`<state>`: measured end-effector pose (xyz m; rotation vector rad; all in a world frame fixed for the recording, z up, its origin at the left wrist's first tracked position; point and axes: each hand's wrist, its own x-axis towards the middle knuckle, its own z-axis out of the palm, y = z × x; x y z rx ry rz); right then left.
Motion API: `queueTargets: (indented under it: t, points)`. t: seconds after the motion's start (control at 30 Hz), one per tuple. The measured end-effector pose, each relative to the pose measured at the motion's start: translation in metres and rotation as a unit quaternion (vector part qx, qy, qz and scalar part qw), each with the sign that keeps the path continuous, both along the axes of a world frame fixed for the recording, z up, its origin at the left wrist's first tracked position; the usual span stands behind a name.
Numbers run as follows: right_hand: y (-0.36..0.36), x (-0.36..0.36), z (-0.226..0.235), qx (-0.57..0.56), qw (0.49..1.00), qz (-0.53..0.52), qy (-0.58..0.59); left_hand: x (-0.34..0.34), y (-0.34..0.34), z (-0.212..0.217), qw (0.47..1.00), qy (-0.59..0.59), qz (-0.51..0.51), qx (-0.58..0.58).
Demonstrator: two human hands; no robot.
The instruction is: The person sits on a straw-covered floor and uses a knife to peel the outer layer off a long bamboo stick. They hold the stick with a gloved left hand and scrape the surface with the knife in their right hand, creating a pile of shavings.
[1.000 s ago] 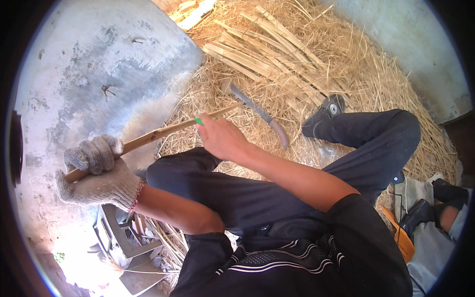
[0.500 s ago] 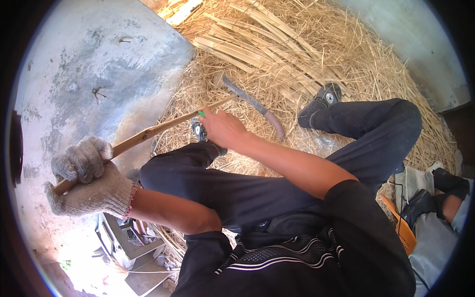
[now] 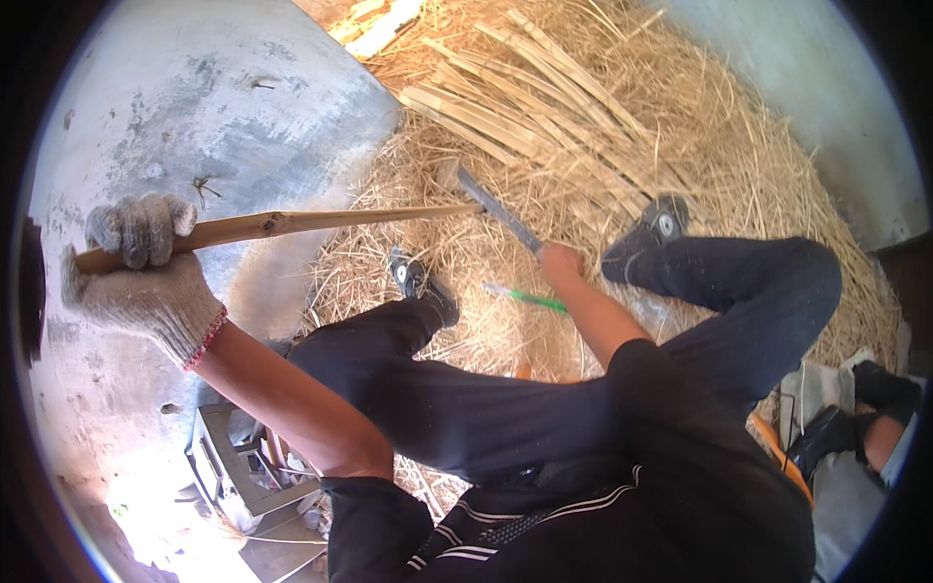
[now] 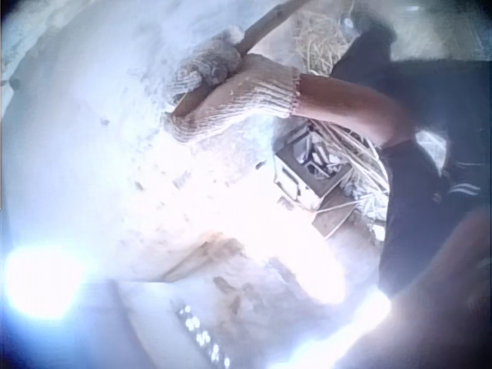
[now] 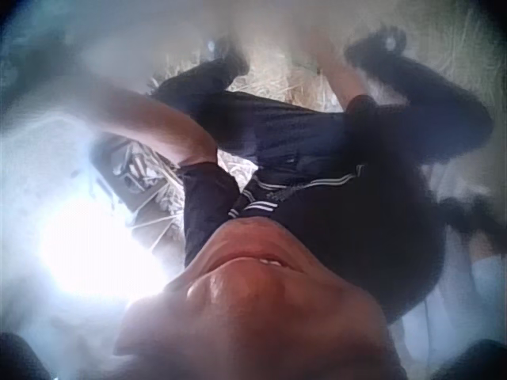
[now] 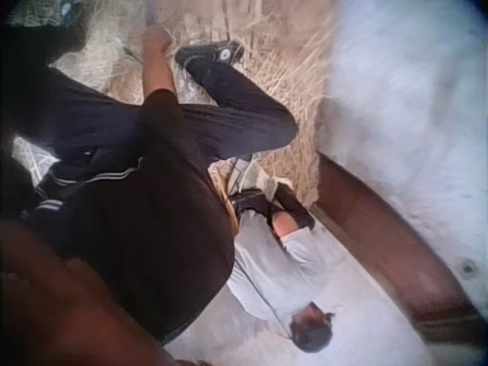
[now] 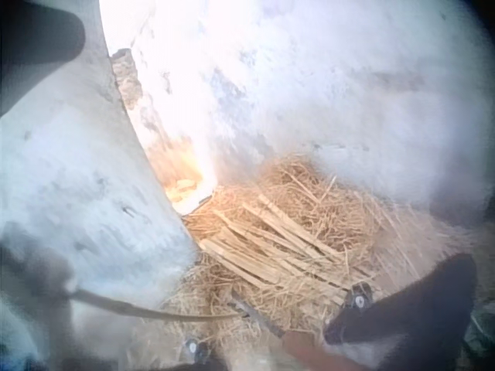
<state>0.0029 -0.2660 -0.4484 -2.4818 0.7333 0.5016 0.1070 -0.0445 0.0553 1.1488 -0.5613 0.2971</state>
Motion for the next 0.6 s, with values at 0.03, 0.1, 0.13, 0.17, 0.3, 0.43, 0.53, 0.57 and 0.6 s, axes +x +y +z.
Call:
queueTargets:
  t: [0.03,0.1,0.13,0.17,0.3,0.43,0.53,0.57,0.6]
  points:
    - [-0.007,-0.004,-0.016,0.002,0.999,-0.044,0.017,0.005,-0.001,0.000,1.000,0.006,-0.024,-0.005]
    - [0.009,-0.011,-0.010,0.017,0.999,-0.015,-0.025,0.011,0.010,0.003,1.000,0.005,-0.014,0.002]
    - [0.008,-0.014,-0.013,0.014,1.000,-0.016,-0.022,0.015,0.012,0.002,1.000,0.007,-0.020,0.003]
    - [0.005,-0.015,-0.019,0.010,1.000,-0.019,-0.018,0.021,0.013,0.000,1.000,0.011,-0.019,-0.017]
    - [0.003,0.004,0.017,-0.030,0.999,-0.018,-0.017,0.025,0.030,-0.002,0.999,-0.006,-0.017,-0.027]
    - [-0.019,0.013,0.057,0.068,0.985,-0.075,-0.137,0.026,0.036,-0.007,0.999,0.007,-0.032,-0.041]
    - [-0.039,0.037,0.135,0.328,0.932,-0.157,0.006,0.023,0.038,-0.008,0.997,0.014,-0.058,-0.057]
    - [-0.044,0.039,0.161,0.333,0.932,-0.140,0.029,0.022,0.037,-0.007,0.995,0.016,-0.071,-0.062]
    - [-0.049,0.038,0.185,0.336,0.932,-0.124,0.051,0.023,0.038,-0.007,0.996,0.007,-0.062,-0.060]
